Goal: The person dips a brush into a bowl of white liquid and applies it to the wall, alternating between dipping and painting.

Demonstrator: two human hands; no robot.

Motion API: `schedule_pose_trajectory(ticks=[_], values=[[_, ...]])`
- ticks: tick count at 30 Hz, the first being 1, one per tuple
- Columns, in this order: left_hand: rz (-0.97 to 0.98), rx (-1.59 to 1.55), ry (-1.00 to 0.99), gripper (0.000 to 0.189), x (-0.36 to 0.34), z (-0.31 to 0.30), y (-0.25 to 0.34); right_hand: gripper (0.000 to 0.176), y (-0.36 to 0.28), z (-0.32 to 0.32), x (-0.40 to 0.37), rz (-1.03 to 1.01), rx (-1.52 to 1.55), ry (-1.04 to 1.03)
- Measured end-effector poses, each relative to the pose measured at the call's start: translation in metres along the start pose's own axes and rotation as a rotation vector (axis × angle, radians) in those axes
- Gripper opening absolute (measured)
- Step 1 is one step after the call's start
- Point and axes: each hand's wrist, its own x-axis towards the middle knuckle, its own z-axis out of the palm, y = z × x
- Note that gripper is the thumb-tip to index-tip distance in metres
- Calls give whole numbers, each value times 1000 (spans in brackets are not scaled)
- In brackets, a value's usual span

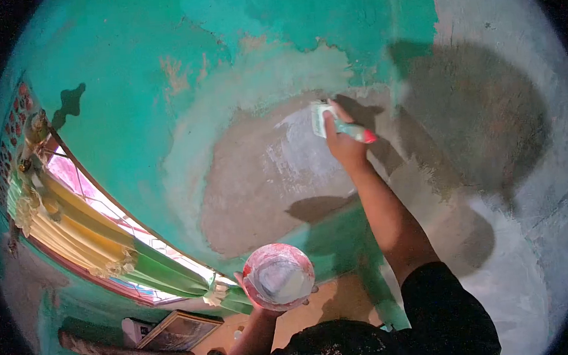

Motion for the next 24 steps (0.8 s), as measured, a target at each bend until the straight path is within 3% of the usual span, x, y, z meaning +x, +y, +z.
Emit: schedule_pose_trajectory(ticks=[2,3,6,7,10,14,18,22,24], values=[[-40,151,47,116,-4,-13,10,25,17,11,-13,-189,-132,38],[-27,199,79,115,-5,-12,12,27,16,11,-18,-186,-87,81],[24,314,150,109,-6,-11,9,26,13,-12,-17,211,-538,-322],[36,342,169,106,-7,-7,7,22,-4,-22,-4,308,-303,-277],[74,392,201,103,-6,-4,8,23,-8,-11,13,-16,-41,-20],[96,464,214,106,-14,-5,12,26,34,9,-18,-170,-87,-27],[139,394,294,107,-26,-25,23,24,36,-20,-19,55,-136,-211],[149,311,213,109,-15,-8,7,23,32,-8,20,-248,37,31],[142,296,247,108,-8,3,-1,24,28,-5,11,-158,17,-49]])
